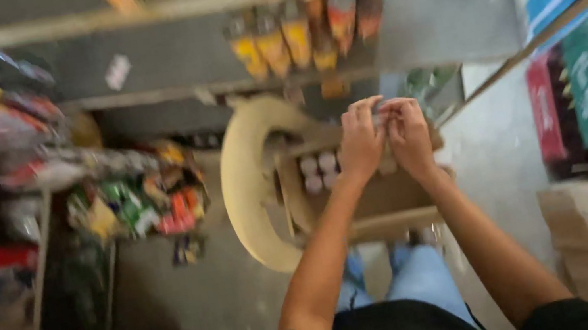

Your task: Packing various canned food items from a grocery shelf into a cardboard box.

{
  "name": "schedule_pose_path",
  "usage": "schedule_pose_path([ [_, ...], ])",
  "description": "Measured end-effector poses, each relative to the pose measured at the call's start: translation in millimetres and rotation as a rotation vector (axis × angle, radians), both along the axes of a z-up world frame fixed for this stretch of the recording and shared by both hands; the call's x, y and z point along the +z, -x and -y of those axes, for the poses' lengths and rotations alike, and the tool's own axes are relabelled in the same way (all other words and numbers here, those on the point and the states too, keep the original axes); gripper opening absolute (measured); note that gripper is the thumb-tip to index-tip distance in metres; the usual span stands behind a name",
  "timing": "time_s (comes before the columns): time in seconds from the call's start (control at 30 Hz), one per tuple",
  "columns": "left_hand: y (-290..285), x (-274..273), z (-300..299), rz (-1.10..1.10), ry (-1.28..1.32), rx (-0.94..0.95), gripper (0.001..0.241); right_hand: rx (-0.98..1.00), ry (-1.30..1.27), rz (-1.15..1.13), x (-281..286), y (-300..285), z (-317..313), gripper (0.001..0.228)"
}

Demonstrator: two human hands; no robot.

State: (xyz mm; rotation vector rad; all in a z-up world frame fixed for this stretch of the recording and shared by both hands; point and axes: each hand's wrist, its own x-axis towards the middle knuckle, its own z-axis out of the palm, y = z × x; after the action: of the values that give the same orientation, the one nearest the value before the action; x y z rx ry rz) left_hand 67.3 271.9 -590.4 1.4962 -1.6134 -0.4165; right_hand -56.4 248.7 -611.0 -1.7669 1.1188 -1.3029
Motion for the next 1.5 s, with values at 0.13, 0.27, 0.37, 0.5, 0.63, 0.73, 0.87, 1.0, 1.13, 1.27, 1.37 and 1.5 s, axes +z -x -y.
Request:
schedule_pose_path([
  [0.13, 23, 144, 41, -0.134, 0.34, -0.093, 0.031, -0.114, 0.294, -0.01, 154, 1, 30, 0.029],
  [0.27, 41, 291, 58, -0.03, 0.685, -0.072, 0.031, -0.215, 0.756, 0.011, 315, 30, 45, 0.025],
  [0.37, 58, 380, 72, -0.013, 0.857, -0.111, 0.039, -0.238, 0.954, -0.05, 408, 61, 72, 0.031],
  [0.5, 75, 444, 113, -0.052, 0.938, -0.055, 0.065, -0.149, 0.944, 0.077, 496, 78, 129, 0.041],
  [0.63, 85, 454, 156, -0.002, 0.962, 0.045, 0.073, -0.088, 1.134, 0.068, 556, 69, 167, 0.06],
  [0.73, 91, 446, 160, 0.087, 0.895, 0.116, 0.075, -0.119, 1.086, -0.109, 560, 69, 198, 0.074],
  [0.87, 92, 441, 154, 0.118, 0.847, 0.091, 0.067, -0.093, 0.932, -0.042, 556, 74, 201, 0.056],
  [1.0, 89, 430, 155, 0.091, 0.933, 0.148, 0.054, 0.145, 0.958, 0.337, 536, 92, 185, 0.049],
  [1.13, 94, 378, 142, -0.481, 0.714, -0.027, 0.036, 0.271, 0.774, 0.394, 485, 122, 127, 0.052],
  [1.27, 95, 322, 90, -1.609, 0.044, -0.72, 0.059, 0.414, 0.484, 0.254, 380, 136, 94, 0.051],
  [1.37, 86, 230, 85, -1.575, -0.305, -0.645, 0.062, 0.419, 0.287, 0.102, 310, 135, 68, 0.054],
  [1.5, 74, 75, 80, -1.413, -0.625, -0.428, 0.058, 0.312, -0.102, -0.277, 233, 133, 42, 0.065],
])
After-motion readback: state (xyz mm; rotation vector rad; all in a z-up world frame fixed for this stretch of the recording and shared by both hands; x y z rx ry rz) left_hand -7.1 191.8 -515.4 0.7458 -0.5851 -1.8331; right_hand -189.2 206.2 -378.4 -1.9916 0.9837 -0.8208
